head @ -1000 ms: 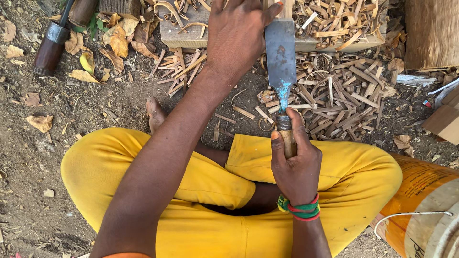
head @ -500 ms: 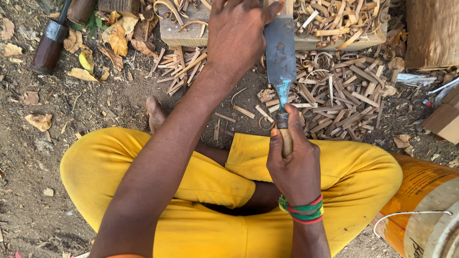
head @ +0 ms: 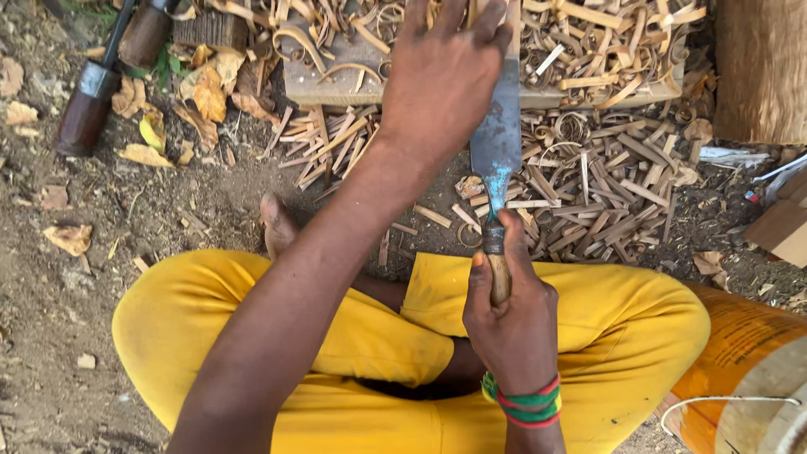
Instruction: The person shapes a piece of wood using a chisel while it is secured in a wooden block on the ground, periodically removing wood shavings by hand.
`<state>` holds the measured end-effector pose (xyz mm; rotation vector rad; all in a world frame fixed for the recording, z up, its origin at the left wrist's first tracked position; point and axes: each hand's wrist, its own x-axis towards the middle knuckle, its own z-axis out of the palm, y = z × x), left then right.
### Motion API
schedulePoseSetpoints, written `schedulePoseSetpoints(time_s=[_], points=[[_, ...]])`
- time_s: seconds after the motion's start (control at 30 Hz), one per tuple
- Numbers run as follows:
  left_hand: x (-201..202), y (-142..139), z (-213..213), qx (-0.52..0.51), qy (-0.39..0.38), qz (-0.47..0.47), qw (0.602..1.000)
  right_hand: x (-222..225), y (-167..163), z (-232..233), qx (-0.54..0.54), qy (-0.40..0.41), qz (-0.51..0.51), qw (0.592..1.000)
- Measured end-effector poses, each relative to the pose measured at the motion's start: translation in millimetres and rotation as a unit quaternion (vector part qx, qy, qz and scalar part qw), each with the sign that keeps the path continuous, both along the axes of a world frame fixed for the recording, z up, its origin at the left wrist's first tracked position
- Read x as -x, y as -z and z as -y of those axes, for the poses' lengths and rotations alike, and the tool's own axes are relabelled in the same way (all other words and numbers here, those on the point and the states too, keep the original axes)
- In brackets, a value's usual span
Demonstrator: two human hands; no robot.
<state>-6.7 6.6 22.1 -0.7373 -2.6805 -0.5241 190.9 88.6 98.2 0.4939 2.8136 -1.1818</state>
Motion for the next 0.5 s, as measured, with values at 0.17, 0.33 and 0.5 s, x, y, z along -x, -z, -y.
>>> schedulePoseSetpoints(time_s=[0.17,0.33,0.5], points=[[-3,7,-9,0.068,-0.016,-0.004,0.998,-1,-1,2,-0.022,0.016,0.018,0.999],[-9,3,-17,0.061,-0.064,-0.058,0.994,-3,-2,2,-0.029,0.009,0.009,1.000],[2,1,-13,0.054,-0.060,0.005,0.997,2,-3,2,-0.021,0.009,0.016,1.000]])
